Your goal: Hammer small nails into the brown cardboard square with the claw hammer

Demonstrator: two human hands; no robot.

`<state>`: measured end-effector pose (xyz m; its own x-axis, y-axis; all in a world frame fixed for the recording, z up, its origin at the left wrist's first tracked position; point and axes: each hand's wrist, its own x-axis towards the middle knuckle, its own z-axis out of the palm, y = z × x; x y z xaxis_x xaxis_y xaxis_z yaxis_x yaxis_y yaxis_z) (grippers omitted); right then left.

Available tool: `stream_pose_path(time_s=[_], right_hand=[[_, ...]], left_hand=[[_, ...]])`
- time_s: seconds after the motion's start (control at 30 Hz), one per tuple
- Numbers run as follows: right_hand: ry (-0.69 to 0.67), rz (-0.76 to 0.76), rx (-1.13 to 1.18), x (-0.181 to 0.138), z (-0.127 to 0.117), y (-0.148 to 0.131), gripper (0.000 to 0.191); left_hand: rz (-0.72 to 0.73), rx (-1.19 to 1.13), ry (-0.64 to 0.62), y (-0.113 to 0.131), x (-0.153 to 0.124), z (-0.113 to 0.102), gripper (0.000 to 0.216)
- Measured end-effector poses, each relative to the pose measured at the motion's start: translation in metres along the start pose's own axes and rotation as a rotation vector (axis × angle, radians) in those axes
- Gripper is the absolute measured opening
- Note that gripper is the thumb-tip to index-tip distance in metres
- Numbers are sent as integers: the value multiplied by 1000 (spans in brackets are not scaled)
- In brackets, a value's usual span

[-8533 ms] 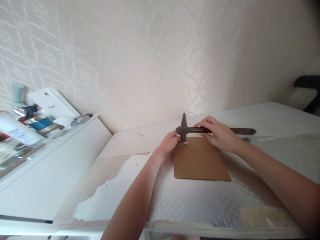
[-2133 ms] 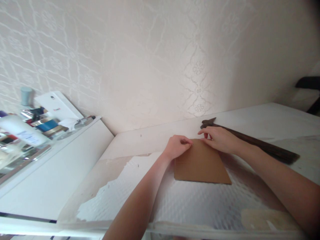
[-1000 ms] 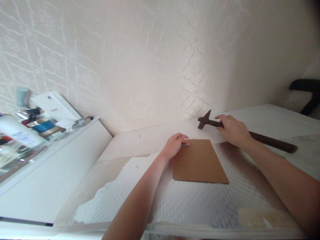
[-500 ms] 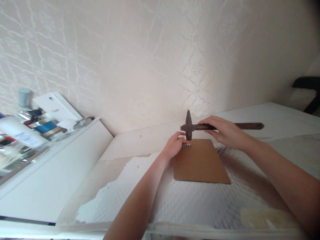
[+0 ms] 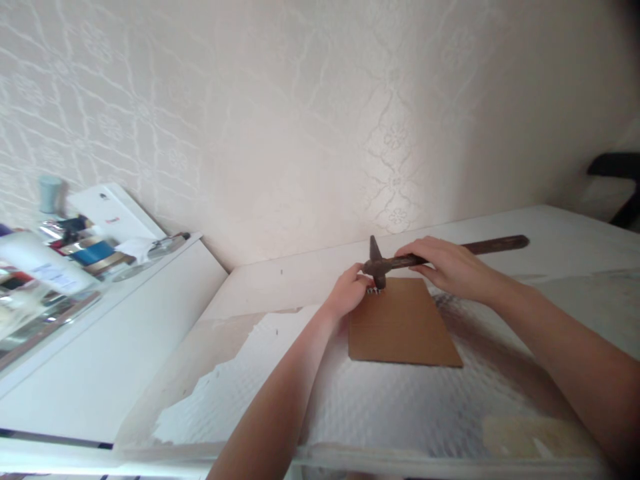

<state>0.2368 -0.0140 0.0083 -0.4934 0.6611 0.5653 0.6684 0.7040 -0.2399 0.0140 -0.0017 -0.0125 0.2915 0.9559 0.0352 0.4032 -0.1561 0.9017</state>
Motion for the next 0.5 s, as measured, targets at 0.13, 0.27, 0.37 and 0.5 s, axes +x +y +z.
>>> stream_pose_path(time_s=[0.13,0.27,0.37,0.5], right_hand=[[46,-15,23,0,0,0,25],[-4,3,14,-1,1,2,25],[35,2,24,-1,1,5,27],[26,-8,24,-1,2,5,27]], left_hand=[[5,-41,-28,-1,0,-1,32],[-3,-25,-7,-3,2,-1,28],[-4,-54,-32,-3,3,-1,32],[2,-36,-23,-3,3,-1,30]])
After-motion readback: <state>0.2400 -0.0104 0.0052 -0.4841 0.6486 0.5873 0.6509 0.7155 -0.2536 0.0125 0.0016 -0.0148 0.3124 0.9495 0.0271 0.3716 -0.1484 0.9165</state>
